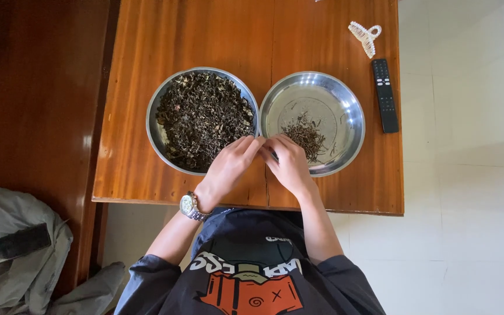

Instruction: The person sorts dried herbs by hand, picking up small portions from a large metal bowl and transferring them into a smaller metal bowl on a wooden table. The hands repeatedly sift through the herbs, separating and moving them between the two bowls throughout the video.

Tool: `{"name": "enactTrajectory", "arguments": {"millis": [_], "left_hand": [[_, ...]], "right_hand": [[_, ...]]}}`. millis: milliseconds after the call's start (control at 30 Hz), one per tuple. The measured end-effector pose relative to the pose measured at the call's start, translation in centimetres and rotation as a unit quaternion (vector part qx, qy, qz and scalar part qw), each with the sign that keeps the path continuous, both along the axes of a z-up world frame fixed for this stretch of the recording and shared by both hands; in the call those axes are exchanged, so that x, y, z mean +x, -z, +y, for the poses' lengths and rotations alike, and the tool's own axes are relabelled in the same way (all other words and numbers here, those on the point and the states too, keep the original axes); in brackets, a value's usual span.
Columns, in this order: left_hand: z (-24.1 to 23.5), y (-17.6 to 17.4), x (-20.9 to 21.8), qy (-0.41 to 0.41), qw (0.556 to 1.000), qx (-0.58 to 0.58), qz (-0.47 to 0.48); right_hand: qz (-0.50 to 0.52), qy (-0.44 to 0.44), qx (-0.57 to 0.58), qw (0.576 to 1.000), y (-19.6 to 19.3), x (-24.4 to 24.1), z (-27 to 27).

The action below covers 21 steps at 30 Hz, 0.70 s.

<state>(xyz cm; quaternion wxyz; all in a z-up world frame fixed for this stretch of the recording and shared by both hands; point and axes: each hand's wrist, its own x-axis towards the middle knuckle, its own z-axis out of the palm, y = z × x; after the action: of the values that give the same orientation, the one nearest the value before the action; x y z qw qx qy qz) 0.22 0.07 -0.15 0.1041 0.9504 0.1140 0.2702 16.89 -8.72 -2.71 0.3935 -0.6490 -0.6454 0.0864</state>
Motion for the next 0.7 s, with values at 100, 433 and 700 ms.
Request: {"name": "enactTrajectory", "arguments": {"millis": [100,433,700], "left_hand": [[-0.1,-0.9,0.0,0.019,1.000,-0.022,-0.001],[-0.2,2.5,-0.6,-0.056,0.998,-0.027,-0.024],[4.8,3.5,-4.5,-0.165,0.983,0.071,0.033]], "right_hand": [[0.007,-0.004,-0.019,1.000,-0.2,0.0,-0.1],[-0.052,0.070,-0.003,0.996,-0.5,2.7,-1.6],[-0.027,0.130,0.018,0.991,1.9,6.6,-3.2]]}}
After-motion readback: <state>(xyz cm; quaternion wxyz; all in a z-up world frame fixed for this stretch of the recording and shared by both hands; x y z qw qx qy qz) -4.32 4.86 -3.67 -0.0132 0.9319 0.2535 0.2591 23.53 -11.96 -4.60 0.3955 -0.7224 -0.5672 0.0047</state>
